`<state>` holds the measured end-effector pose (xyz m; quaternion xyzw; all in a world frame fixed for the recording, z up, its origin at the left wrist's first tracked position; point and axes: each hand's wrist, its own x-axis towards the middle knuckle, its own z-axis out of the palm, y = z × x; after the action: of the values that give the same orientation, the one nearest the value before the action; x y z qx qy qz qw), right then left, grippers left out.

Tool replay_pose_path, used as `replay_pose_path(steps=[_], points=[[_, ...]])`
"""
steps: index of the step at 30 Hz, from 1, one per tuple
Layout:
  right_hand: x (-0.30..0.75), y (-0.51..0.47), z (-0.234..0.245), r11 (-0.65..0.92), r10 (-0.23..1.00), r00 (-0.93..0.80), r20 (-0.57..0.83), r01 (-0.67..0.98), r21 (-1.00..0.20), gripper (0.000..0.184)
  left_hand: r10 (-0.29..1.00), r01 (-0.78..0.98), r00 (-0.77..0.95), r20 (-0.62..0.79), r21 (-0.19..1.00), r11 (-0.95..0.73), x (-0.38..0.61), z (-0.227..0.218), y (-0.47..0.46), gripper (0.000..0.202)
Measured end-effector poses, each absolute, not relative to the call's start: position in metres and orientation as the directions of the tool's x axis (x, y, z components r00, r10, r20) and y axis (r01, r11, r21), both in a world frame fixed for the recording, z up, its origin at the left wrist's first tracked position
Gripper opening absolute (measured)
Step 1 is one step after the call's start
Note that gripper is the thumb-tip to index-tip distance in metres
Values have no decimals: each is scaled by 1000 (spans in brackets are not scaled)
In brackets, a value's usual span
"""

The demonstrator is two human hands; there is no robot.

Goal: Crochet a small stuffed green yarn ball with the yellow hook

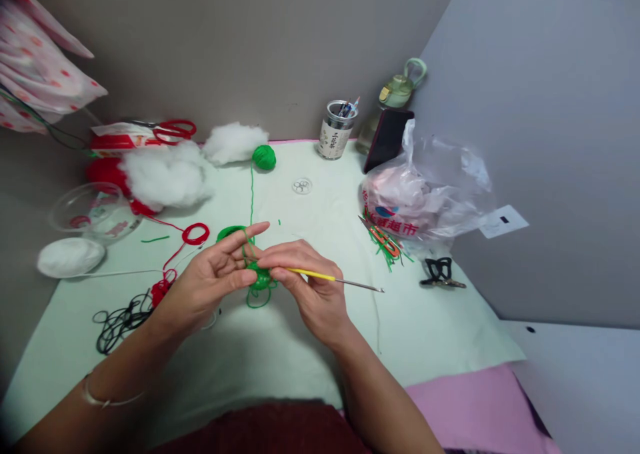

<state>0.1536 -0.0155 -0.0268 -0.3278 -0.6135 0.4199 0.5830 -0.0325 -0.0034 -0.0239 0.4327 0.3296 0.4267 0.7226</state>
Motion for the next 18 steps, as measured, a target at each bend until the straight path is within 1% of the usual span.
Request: replay_pose_path(steps=[3,8,11,14,18], points=[[154,-16,-26,410,901,-112,420,-99,-907,19,903,-325,421,-88,914,241,-33,-22,-2,66],[153,-17,-27,418,904,-75,420,-40,-907,20,914,-301,380,-142,915,267,-29,-20,-2,74],[150,-18,-31,412,911,-2,412,-38,-910,17,939,-238,313,-145,945,226,-27,-19,-4,68],[148,-18,-35,385,923,45,382,-108,-917,14,963,-165,241,-120,973,163,-27,-18,-6,58],[148,-16,-37,285,956,6,294,-273,-919,10,974,-155,204,-101,979,134,-27,-18,-7,56]])
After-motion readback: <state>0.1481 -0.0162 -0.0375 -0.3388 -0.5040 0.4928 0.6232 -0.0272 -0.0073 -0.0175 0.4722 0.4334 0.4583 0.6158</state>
